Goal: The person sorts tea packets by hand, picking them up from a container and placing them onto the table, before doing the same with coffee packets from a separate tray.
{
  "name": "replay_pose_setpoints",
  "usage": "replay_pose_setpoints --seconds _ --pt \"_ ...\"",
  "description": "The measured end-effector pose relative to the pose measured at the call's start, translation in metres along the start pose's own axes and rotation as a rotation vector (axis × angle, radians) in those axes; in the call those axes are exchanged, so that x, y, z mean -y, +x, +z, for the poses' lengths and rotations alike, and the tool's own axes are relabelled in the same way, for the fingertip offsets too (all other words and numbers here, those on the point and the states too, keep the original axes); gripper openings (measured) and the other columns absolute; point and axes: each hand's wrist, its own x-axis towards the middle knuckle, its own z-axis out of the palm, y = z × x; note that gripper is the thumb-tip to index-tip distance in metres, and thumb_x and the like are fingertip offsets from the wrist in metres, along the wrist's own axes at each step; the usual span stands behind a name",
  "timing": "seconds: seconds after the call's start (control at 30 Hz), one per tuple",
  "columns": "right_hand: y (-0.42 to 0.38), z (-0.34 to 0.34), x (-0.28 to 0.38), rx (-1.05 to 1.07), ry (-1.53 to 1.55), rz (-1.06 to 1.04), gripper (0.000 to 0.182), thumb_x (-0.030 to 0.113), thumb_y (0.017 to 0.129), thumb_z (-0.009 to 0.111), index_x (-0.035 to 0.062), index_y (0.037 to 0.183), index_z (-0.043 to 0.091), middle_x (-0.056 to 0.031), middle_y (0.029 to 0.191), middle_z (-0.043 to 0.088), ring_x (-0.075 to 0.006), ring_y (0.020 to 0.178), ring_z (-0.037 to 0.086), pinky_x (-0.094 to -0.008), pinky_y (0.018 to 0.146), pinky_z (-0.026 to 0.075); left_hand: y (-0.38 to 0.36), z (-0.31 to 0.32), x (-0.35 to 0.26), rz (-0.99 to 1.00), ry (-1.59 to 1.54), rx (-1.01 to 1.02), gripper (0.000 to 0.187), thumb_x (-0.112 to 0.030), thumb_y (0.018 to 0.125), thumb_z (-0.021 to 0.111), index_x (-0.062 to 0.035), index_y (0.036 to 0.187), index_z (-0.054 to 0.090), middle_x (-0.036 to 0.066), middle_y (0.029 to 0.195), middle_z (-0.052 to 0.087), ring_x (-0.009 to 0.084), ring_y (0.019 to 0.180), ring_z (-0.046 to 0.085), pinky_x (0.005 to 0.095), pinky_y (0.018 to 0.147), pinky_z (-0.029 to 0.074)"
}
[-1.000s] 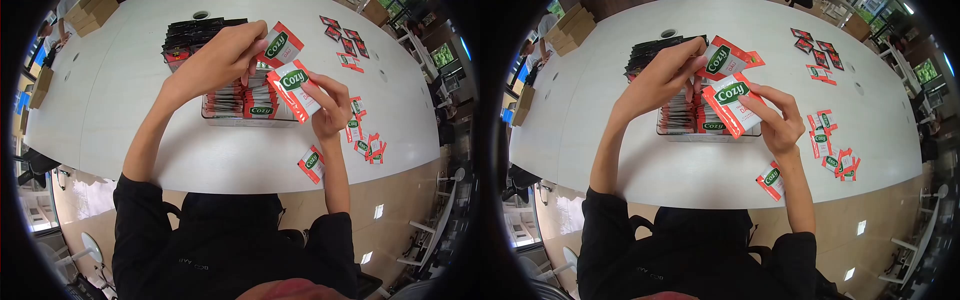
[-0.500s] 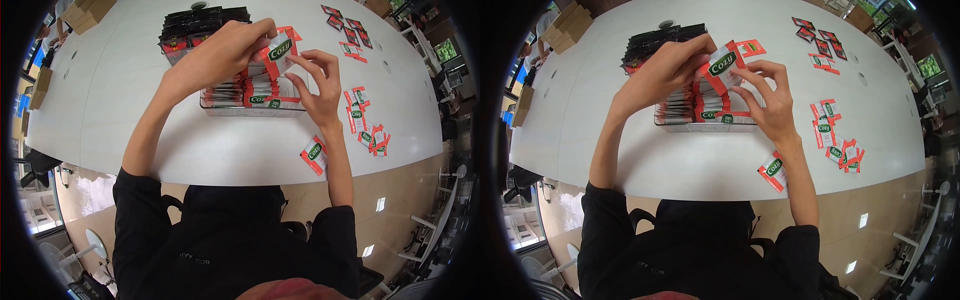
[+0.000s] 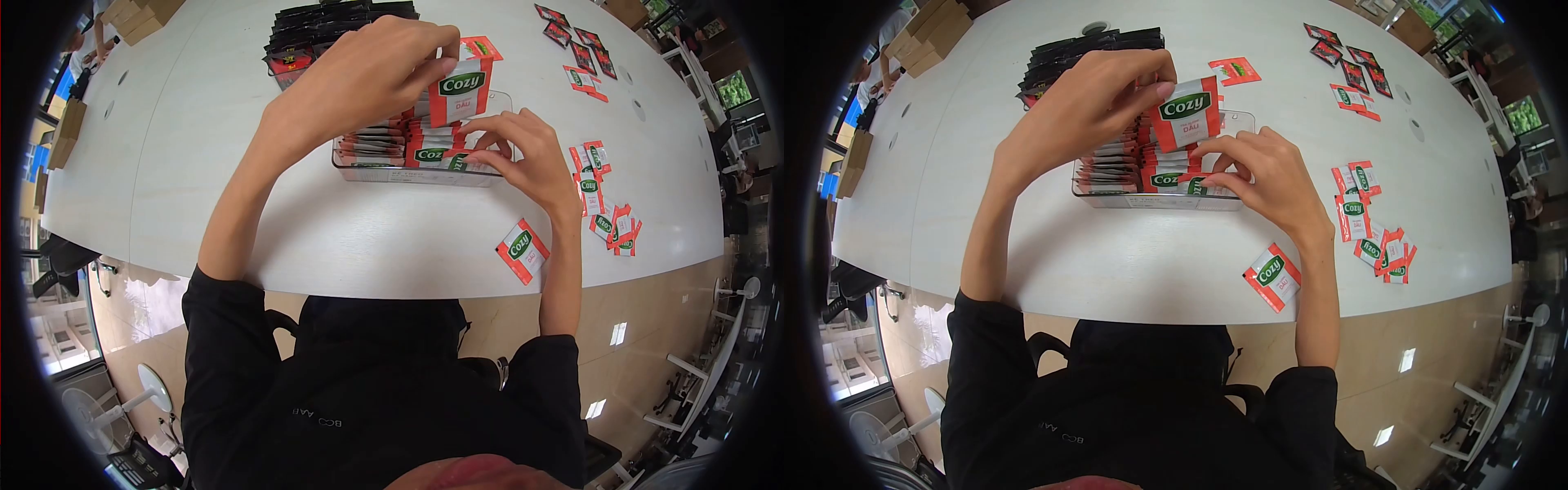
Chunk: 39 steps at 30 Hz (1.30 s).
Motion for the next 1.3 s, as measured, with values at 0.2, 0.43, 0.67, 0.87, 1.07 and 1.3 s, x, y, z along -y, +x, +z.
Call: replay_pose_setpoints --seconds 0.2,0.43,0.67,0.87,1.07,1.3 --pt "0.002 -0.003 0.008 -0.214 0.306 0.119 0.033 0.009 0.087 0.077 0.0089 0.119 0.066 -0.0011 0.073 0.068 -0.0088 0.059 0.059 -0.0265 0.058 0.048 0.001 0.007 0.008 0.125 0.072 -0.166 0.024 -0.026 0.100 0.062 -0.0018 0.096 0.064 0.008 0.075 0.061 0.0205 0.063 0.056 0.0327 0.059 0.046" --pt "0.009 0.009 0.018 -0.468 0.614 0.246 0.041 0.001 0.093 0.070 0.0019 0.130 0.054 -0.0065 0.081 0.067 -0.0122 0.067 0.070 -0.0232 0.060 0.055 0.006 -0.001 -0.006 0.012 -0.236 0.033 0.023 -0.024 0.098 0.065 -0.0019 0.097 0.070 0.007 0.074 0.067 0.0151 0.066 0.061 0.0290 0.059 0.048" --pt "0.005 0.011 0.011 -0.363 0.541 0.181 0.018 0.002 0.087 0.076 -0.0025 0.102 0.066 -0.0086 0.081 0.071 -0.0126 0.062 0.070 -0.0228 0.056 0.054 0.007 -0.009 -0.011 -0.046 -0.272 0.153 0.026 -0.026 0.099 0.064 -0.0016 0.094 0.072 0.008 0.070 0.068 0.0157 0.061 0.061 0.0276 0.057 0.046" --pt "0.003 0.004 0.012 -0.345 0.494 0.198 0.013 0.001 0.085 0.077 -0.0012 0.093 0.066 -0.0059 0.073 0.070 -0.0121 0.058 0.068 -0.0220 0.052 0.052 0.008 -0.020 -0.022 -0.142 -0.206 0.163 0.027 -0.031 0.090 0.075 -0.0049 0.086 0.075 0.005 0.071 0.070 0.0130 0.062 0.063 0.0256 0.057 0.047" --pt "0.000 0.002 0.013 -0.350 0.465 0.054 0.013 0.003 0.082 0.080 0.0021 0.085 0.067 -0.0048 0.071 0.068 -0.0108 0.056 0.064 -0.0207 0.050 0.046 0.007 -0.031 -0.028 -0.162 -0.177 0.168 0.022 -0.029 0.083 0.083 -0.0084 0.087 0.078 0.002 0.072 0.073 0.0111 0.065 0.066 0.0248 0.058 0.047" --pt "0.003 0.003 0.013 -0.393 0.350 -0.134 0.016 0.003 0.077 0.083 0.0052 0.083 0.069 -0.0035 0.072 0.066 -0.0103 0.060 0.058 -0.0242 0.049 0.042 0.004 -0.038 -0.034 -0.053 -0.157 0.227 0.017 -0.025 0.082 0.083 -0.0087 0.081 0.077 0.002 0.070 0.072 0.0121 0.060 0.064 0.0248 0.056 0.046"
